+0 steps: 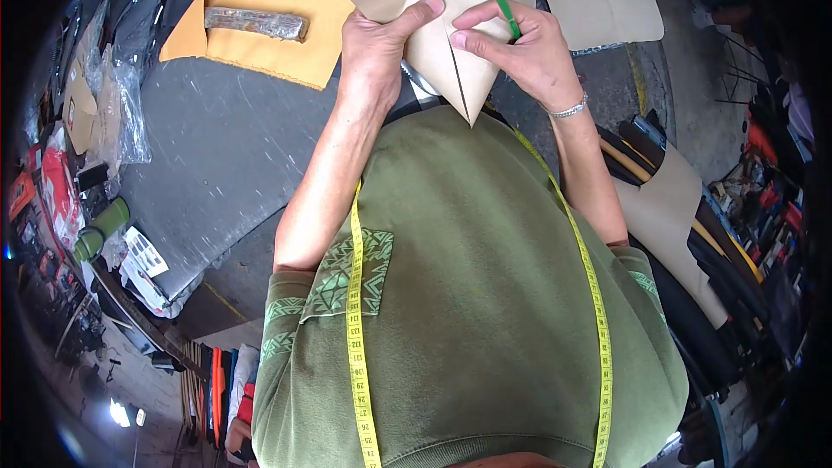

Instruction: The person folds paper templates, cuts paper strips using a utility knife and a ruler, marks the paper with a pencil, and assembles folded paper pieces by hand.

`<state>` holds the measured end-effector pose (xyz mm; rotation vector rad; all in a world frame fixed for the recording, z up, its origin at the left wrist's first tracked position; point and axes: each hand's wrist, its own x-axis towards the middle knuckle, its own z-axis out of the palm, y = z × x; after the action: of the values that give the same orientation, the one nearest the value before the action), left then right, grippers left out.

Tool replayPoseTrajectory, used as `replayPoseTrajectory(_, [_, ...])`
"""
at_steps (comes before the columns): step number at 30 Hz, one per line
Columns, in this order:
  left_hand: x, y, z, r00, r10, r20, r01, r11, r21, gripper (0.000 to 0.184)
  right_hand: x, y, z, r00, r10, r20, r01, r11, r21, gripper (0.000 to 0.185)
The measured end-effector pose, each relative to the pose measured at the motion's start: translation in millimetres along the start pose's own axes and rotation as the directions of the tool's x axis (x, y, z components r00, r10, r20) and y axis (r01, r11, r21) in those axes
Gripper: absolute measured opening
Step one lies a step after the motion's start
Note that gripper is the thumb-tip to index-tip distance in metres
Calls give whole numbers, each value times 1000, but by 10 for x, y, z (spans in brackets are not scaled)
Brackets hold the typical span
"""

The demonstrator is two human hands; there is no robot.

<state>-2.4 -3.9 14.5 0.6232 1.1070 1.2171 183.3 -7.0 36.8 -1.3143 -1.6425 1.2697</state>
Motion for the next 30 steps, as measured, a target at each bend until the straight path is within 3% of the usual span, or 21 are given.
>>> replayPoseTrajectory(4, [26,-1,-27,999,43,26,-42,999,-26,59,-12,-35,17,994,-106,-36,105,994,-19,31])
replayPoseTrajectory(7, [21,63,-7,996,79,28,-78,997,-17,58,-13,-89,19,993,-61,-100,59,998,-18,42])
replayPoseTrajectory(10, [59,86,-11,993,101,61,-101,995,1,57,16,-164,-19,997,7,-74,15,955,296,49])
replayPoseTrajectory(13, [79,138,24,990,119,82,-118,993,-14,57,101,-106,-87,990,-52,-129,96,927,362,49])
replayPoseTrajectory(17, [136,237,74,980,150,128,-152,988,8,59,26,-220,113,926,-36,-375,181,916,359,33])
replayPoseTrajectory(18, [130,265,80,980,148,135,-154,988,32,59,30,-116,139,903,-72,-424,165,969,185,25])
replayPoseTrajectory(21, [133,276,13,986,97,137,-118,982,150,57,-35,-6,243,865,-74,-497,190,964,187,23])
replayPoseTrajectory(30, [66,175,-2,985,82,154,-100,988,115,53,-131,146,265,878,4,-478,156,943,294,17])
